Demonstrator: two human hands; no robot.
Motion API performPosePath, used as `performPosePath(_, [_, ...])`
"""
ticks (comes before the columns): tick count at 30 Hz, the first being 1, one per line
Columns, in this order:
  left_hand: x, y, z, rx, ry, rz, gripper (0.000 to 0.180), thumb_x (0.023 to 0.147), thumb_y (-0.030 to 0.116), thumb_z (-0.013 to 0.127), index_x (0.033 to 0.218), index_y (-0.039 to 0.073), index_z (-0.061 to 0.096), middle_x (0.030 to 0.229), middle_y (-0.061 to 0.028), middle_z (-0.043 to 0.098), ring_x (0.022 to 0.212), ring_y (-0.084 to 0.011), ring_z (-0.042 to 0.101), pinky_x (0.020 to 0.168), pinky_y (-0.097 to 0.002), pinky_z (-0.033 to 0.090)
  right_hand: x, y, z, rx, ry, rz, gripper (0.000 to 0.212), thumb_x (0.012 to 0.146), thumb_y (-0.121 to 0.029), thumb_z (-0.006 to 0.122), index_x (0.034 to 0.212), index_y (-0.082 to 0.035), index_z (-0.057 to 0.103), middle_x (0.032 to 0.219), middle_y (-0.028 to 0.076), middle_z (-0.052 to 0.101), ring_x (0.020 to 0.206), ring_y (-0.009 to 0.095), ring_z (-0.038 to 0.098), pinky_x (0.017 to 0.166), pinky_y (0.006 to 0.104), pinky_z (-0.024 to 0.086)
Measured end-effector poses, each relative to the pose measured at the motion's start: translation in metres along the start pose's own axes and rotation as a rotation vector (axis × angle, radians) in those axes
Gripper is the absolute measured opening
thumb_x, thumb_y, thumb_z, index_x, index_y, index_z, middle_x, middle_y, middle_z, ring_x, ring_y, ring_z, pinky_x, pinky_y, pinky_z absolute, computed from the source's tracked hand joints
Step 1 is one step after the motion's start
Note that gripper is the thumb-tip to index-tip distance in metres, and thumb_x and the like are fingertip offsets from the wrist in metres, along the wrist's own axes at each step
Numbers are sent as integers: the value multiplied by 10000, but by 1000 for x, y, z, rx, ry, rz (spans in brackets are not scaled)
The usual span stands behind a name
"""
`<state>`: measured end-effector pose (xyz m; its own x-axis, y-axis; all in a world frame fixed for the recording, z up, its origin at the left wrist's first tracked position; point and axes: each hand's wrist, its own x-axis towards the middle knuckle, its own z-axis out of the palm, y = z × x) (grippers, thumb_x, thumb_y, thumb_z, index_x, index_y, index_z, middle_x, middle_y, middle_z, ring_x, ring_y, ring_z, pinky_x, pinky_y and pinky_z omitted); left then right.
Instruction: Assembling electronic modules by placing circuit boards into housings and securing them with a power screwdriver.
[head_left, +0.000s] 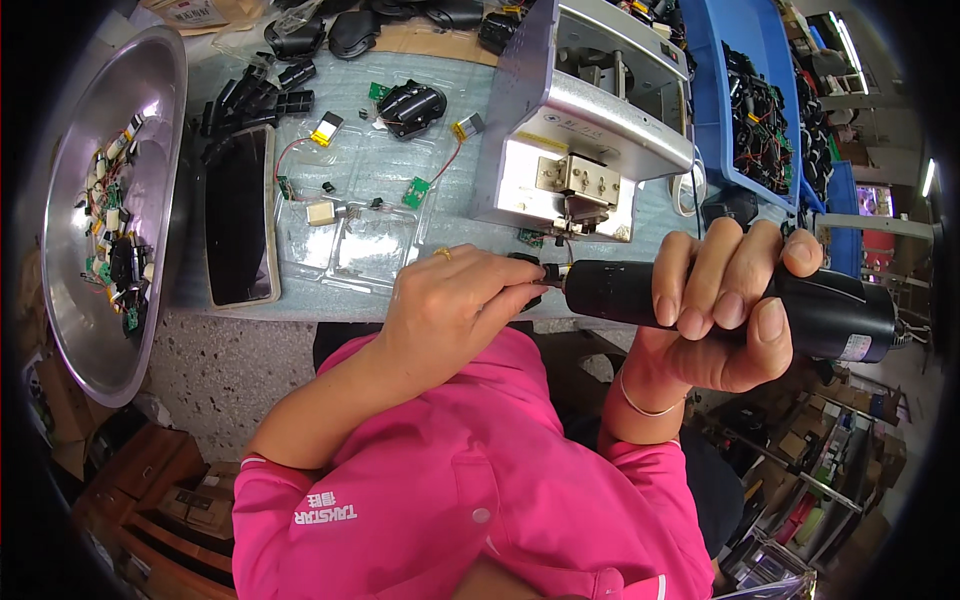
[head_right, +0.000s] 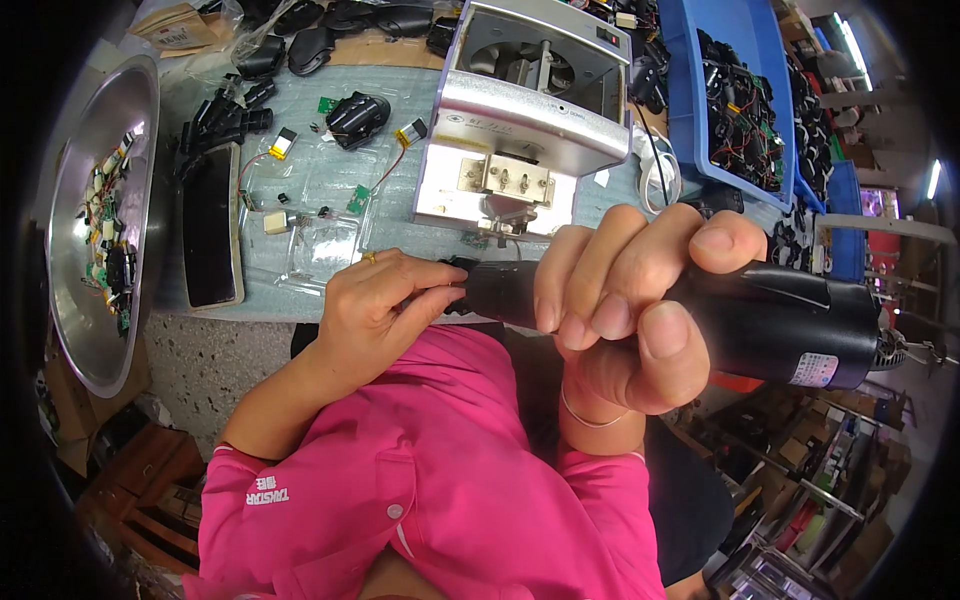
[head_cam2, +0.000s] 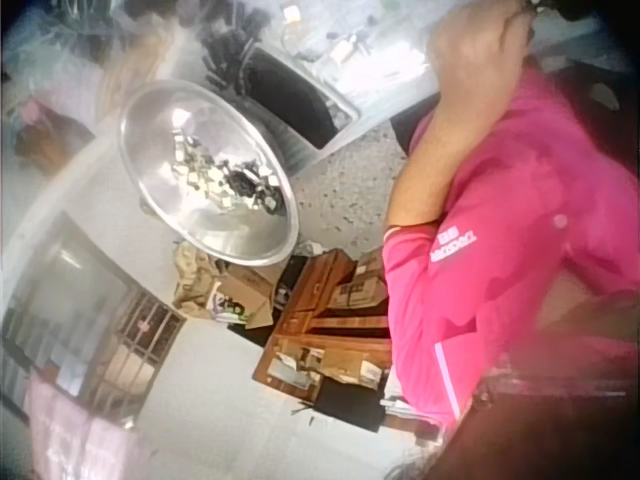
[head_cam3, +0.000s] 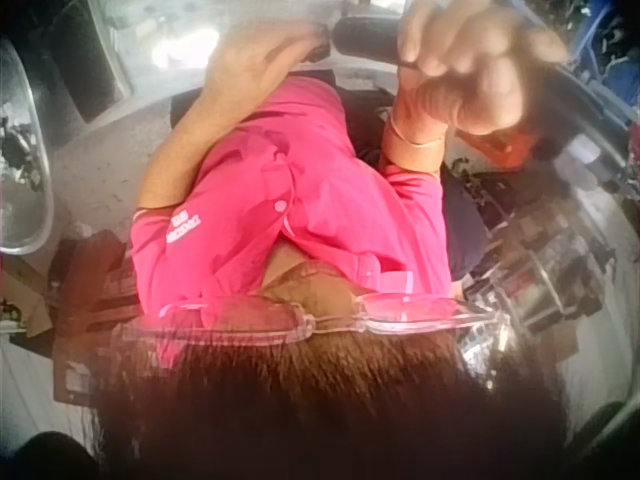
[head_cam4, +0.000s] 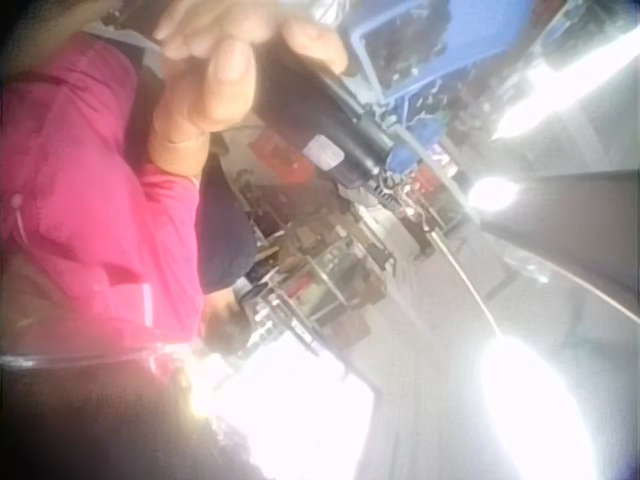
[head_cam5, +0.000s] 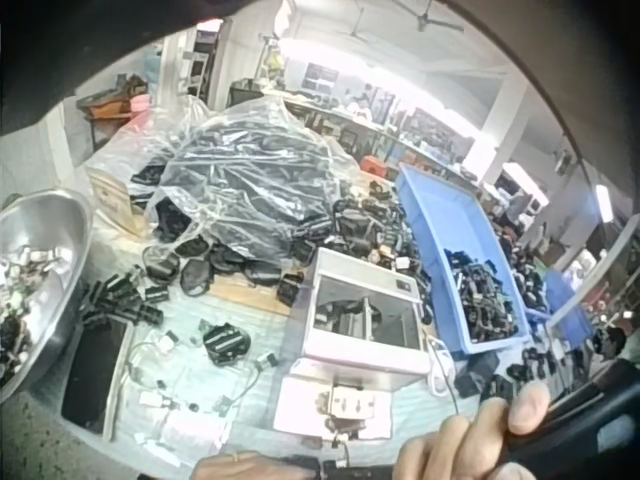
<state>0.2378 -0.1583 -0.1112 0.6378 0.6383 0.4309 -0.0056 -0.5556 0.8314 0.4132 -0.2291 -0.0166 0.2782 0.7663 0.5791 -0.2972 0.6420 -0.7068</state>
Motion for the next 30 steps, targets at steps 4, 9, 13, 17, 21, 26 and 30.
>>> performPosePath(4, [-1, -1, 0, 10, -26, 45, 115, 812, 104, 757, 894, 44, 703, 784, -81, 688, 697, -256, 660, 598, -366, 502, -1, -2, -1, -11, -15, 49, 403, 925, -67, 587, 1300, -85, 441, 786, 63, 512, 603, 182, 513, 537, 351, 484])
performPosePath(9, [-6, 0, -3, 68, -99, 55, 155, 804, 118, 758, 918, 33, 695, 775, -94, 660, 689, -271, 631, 617, -371, 505, -6, 2, -1, -75, -120, 85, 368, 912, -86, 584, 1255, -80, 452, 792, 51, 523, 616, 155, 535, 527, 316, 497])
performPosePath(13, [-11, 2, -7, 138, -129, -24, 318, 775, 169, 802, 1037, 34, 682, 891, -99, 667, 762, -261, 634, 675, -348, 510, -11, 10, -3, -140, -102, 65, 360, 918, -91, 575, 1257, -79, 453, 785, 47, 521, 609, 153, 538, 514, 308, 488])
performPosePath(17, [-16, -2, -12, 324, -168, 75, 409, 746, 208, 807, 1079, 25, 655, 1050, -122, 627, 893, -285, 611, 748, -378, 522, -14, 18, -11, -154, -31, 51, 368, 908, -96, 638, 1219, -80, 442, 756, 50, 515, 596, 159, 527, 515, 321, 489])
performPosePath(21, [-23, -9, -7, 365, -189, 120, 415, 737, 207, 801, 1074, 14, 655, 1105, -127, 613, 960, -289, 600, 787, -397, 527, -19, 23, -6, -199, 102, 96, 402, 893, -104, 708, 1175, -84, 421, 733, 53, 522, 591, 166, 534, 526, 333, 508])
performPosePath(26, [-26, -17, -2, 353, -189, 149, 386, 732, 180, 784, 1060, 28, 650, 1109, -108, 599, 962, -259, 599, 794, -380, 515, -20, 30, -9, -246, 96, 92, 401, 890, -85, 702, 1159, -86, 404, 704, 45, 510, 554, 154, 517, 515, 328, 507])
performPosePath(30, [-25, -15, -2, 320, -195, 126, 389, 733, 164, 787, 1068, 10, 664, 1109, -126, 617, 974, -287, 604, 810, -393, 521, -20, 36, -8, -240, 96, 81, 393, 887, -61, 681, 1148, -83, 388, 691, 44, 511, 547, 148, 519, 514, 325, 510])
